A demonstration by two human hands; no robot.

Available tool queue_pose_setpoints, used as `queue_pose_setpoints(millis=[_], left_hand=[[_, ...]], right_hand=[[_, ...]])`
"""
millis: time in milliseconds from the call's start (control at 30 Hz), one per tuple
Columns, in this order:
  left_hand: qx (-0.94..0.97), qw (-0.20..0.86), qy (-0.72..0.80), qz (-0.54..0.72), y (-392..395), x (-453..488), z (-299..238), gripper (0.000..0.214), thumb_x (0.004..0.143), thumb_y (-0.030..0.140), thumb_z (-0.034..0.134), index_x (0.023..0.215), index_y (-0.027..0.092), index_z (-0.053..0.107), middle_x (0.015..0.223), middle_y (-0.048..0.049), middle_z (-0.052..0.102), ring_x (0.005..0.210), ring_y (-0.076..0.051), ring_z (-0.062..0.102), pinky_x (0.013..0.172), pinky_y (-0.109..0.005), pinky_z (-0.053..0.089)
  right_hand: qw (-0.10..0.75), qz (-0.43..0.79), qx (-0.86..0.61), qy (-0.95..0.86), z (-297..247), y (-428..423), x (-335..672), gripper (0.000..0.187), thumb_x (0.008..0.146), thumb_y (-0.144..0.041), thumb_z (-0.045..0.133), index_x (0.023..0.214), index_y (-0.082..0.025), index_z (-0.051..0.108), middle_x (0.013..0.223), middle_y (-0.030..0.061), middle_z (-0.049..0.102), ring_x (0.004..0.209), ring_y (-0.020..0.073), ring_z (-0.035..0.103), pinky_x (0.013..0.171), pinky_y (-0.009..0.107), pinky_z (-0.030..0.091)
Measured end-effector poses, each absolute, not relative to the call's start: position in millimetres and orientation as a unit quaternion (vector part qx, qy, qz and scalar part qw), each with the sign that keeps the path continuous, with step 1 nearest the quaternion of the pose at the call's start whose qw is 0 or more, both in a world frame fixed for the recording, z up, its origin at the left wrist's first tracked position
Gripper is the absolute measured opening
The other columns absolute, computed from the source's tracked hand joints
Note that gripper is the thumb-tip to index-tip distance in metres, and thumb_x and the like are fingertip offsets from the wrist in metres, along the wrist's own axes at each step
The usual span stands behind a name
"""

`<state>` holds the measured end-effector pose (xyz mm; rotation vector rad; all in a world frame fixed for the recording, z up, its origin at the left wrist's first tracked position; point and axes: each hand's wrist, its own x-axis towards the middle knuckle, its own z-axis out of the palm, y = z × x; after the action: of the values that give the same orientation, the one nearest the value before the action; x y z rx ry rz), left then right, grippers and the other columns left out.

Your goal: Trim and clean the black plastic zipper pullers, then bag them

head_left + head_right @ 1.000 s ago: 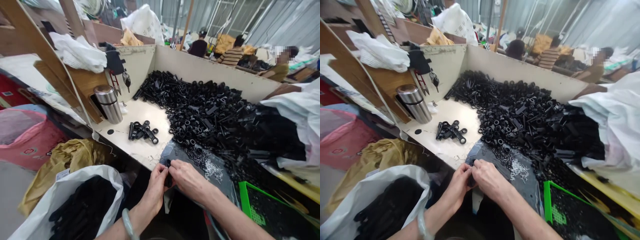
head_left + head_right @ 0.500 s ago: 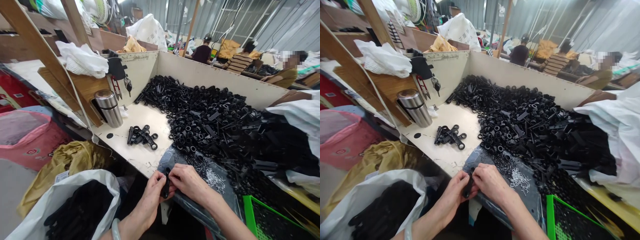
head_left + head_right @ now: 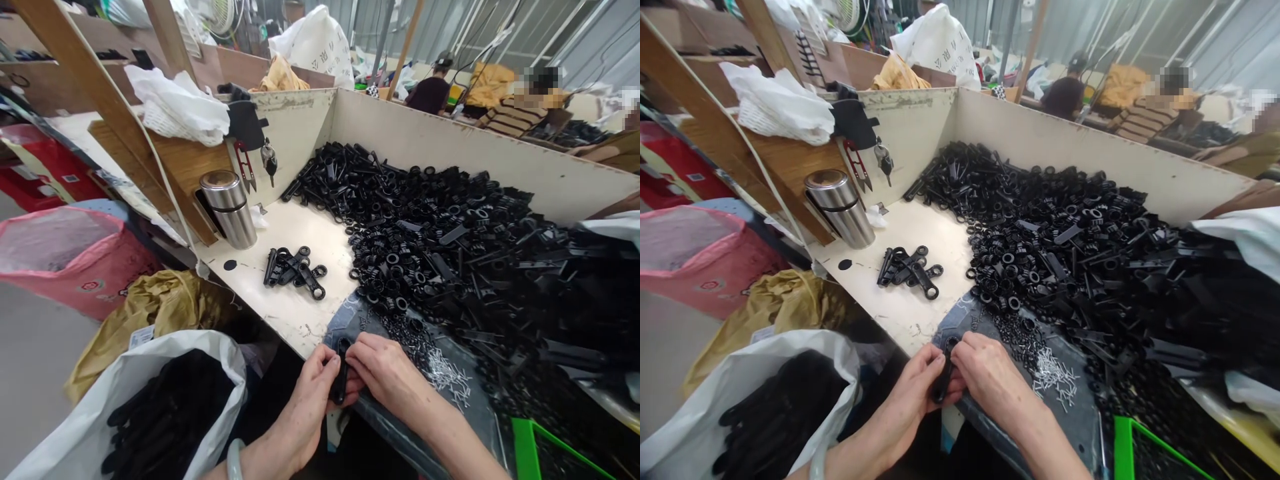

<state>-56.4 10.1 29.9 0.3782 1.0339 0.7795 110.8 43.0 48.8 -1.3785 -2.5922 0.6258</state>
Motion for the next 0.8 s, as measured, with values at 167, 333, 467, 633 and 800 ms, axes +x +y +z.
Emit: queue_pose_setpoints(millis=[167, 333, 467, 633, 800], left_hand=[[0.176, 0.778, 0.480, 0.365, 9.9, -56.3, 30.2, 0.044, 0.079, 0.059, 0.074, 0.088, 0.024, 0.048, 0.081, -0.0004, 0.072, 0.079, -0.018, 0.070, 0.079, -0.034, 0.055], [0.180, 0.780, 0.478, 0.363, 9.7, -55.5, 28.1, 0.041, 0.083, 0.058, 0.070, 0.090, 0.024, 0.047, 0.084, -0.0015, 0.074, 0.078, -0.019, 0.072, 0.080, -0.034, 0.055], [0.178, 0.778, 0.480, 0.364, 9.8, -54.6, 27.8, 0.040, 0.084, 0.058, 0.069, 0.090, 0.024, 0.047, 0.083, -0.0014, 0.074, 0.078, -0.019, 0.072, 0.079, -0.034, 0.055], [0.169, 0.779, 0.480, 0.366, 9.3, -54.3, 28.6, 0.044, 0.081, 0.060, 0.072, 0.088, 0.024, 0.048, 0.082, -0.0012, 0.073, 0.078, -0.019, 0.072, 0.080, -0.034, 0.055], [0.172, 0.769, 0.486, 0.377, 7.9, -52.2, 28.2, 0.042, 0.083, 0.060, 0.070, 0.090, 0.024, 0.049, 0.084, -0.0028, 0.074, 0.081, -0.021, 0.073, 0.077, -0.034, 0.055]], right_hand=[[0.074, 0.197, -0.453, -0.866, 41.3, 38.7, 110.7, 0.017, 0.091, -0.002, 0.057, 0.086, -0.018, 0.058, 0.086, 0.0013, 0.059, 0.076, 0.0162, 0.055, 0.067, 0.027, 0.041], [0.073, 0.192, -0.453, -0.868, 39.2, 38.3, 110.9, 0.016, 0.093, -0.003, 0.055, 0.088, -0.019, 0.057, 0.088, 0.0019, 0.059, 0.079, 0.0172, 0.056, 0.069, 0.028, 0.042], [0.067, 0.194, -0.452, -0.868, 40.7, 42.4, 111.7, 0.017, 0.099, -0.009, 0.050, 0.088, -0.019, 0.058, 0.087, 0.0014, 0.059, 0.078, 0.0164, 0.057, 0.070, 0.028, 0.043], [0.052, 0.192, -0.436, -0.878, 44.4, 45.3, 111.5, 0.020, 0.097, -0.007, 0.052, 0.083, -0.020, 0.056, 0.086, 0.0003, 0.059, 0.078, 0.0159, 0.057, 0.069, 0.027, 0.042], [0.042, 0.172, -0.454, -0.873, 43.4, 41.7, 108.0, 0.017, 0.095, -0.005, 0.053, 0.088, -0.020, 0.056, 0.088, 0.0017, 0.060, 0.079, 0.0166, 0.058, 0.069, 0.027, 0.044]])
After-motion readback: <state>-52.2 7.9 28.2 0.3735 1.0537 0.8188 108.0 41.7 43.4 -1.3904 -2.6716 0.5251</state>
